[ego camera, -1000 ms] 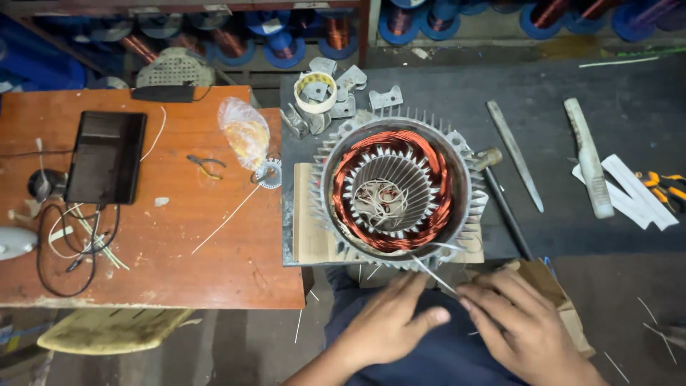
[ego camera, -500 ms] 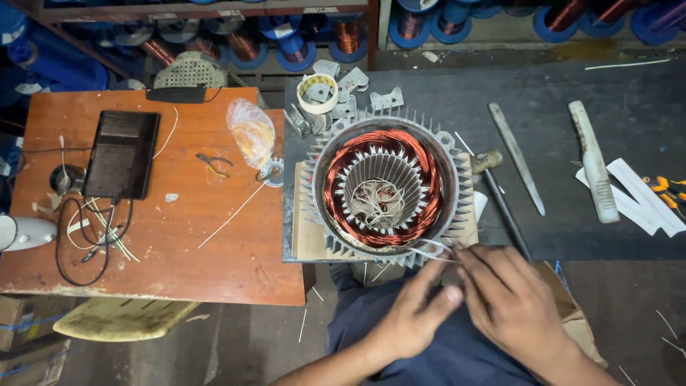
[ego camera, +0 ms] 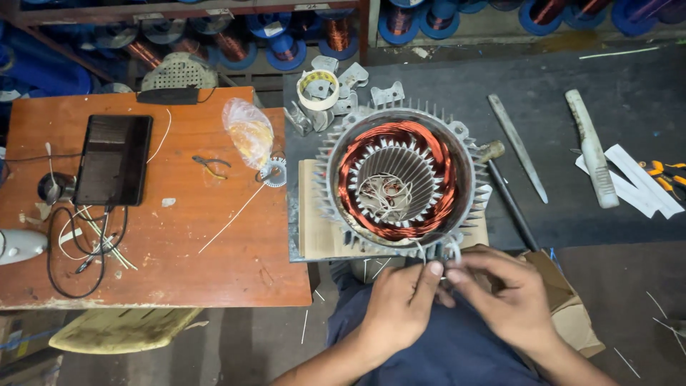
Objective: Repairing an electric motor stator by tying wires and adjusting windings using tools
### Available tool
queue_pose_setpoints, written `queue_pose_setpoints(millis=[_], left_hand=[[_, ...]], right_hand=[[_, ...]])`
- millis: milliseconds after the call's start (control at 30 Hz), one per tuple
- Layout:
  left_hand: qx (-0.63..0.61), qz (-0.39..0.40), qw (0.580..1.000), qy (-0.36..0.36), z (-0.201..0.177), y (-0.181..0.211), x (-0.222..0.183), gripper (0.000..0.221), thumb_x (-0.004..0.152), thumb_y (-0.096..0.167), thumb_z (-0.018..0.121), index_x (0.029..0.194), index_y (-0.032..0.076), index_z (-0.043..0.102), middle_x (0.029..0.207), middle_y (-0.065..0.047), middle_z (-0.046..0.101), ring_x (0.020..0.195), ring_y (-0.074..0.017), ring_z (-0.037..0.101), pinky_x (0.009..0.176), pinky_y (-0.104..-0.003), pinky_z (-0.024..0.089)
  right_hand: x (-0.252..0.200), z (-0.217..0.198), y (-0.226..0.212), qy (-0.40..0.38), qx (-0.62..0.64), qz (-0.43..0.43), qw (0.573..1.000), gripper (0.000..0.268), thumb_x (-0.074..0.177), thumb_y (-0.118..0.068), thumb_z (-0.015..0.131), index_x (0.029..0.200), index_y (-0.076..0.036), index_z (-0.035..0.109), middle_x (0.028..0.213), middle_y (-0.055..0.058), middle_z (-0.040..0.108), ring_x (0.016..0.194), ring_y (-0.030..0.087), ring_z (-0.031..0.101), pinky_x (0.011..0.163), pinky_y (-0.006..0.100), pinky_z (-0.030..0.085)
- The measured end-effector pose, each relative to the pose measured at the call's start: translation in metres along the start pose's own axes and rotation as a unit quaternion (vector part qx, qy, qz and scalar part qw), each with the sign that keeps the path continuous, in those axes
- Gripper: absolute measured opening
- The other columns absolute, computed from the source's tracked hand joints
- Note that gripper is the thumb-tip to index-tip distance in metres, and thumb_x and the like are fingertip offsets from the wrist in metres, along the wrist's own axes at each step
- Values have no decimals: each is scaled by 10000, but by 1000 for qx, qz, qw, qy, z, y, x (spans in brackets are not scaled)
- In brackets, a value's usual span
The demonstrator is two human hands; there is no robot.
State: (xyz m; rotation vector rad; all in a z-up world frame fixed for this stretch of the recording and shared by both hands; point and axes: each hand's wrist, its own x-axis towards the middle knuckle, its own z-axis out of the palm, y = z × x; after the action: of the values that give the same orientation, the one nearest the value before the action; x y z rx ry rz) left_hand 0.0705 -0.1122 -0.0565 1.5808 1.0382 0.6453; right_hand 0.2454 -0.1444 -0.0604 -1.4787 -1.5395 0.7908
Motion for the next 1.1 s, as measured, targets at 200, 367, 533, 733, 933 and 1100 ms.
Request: queue_pose_setpoints(millis=[200,367,533,733,933,1100], left_hand=[[-140,-13,990,-27,-2,-4,-5,386,1075,327,430,828,123,645,720,37,692,656,-86,615,698,-258,500],[-281,20,960,1,5,-15,-8,256,1070,165,511,846,62,579,672,-33,642,659,-126,641,714,-268,534],[-158,52,985,42,-16,3,-9,266,1046,218,541,811,113,608,658,29,615,622,-94,571,654,-270,467],[-122,50,989,72,-26,12,-7,273,1028,230,561,791,103,608,610,32,592,551,-79,517,555,-266,409],[-80,40,993,84,-27,13,-8,261,1008,208,585,773,96,565,603,26,558,528,-98,462,545,-289,401],[-76,43,991,98,-24,10,-8,207,992,215,607,840,74,610,646,0,626,578,-116,567,546,-289,447]], right_hand=[[-3,1,6,1,481,166,861,305,883,9,682,1107,-9,477,850,201,759,679,212,664,628,355,526],[0,-4,-2,-84,578,117,803,424,909,-164,756,1183,21,491,789,126,587,705,222,570,649,356,459],[-4,-7,-9,60,124,59,989,183,882,-63,668,1037,33,669,836,121,736,724,159,734,715,232,601],[10,-21,-8,-58,167,39,984,193,929,-105,602,991,30,723,945,122,740,833,180,697,787,286,550],[15,-28,0,-38,173,69,982,155,965,-80,570,949,16,691,948,107,668,913,192,646,843,303,531],[15,-27,9,-34,410,139,901,188,850,45,684,1031,92,661,939,172,656,852,218,619,808,319,486]])
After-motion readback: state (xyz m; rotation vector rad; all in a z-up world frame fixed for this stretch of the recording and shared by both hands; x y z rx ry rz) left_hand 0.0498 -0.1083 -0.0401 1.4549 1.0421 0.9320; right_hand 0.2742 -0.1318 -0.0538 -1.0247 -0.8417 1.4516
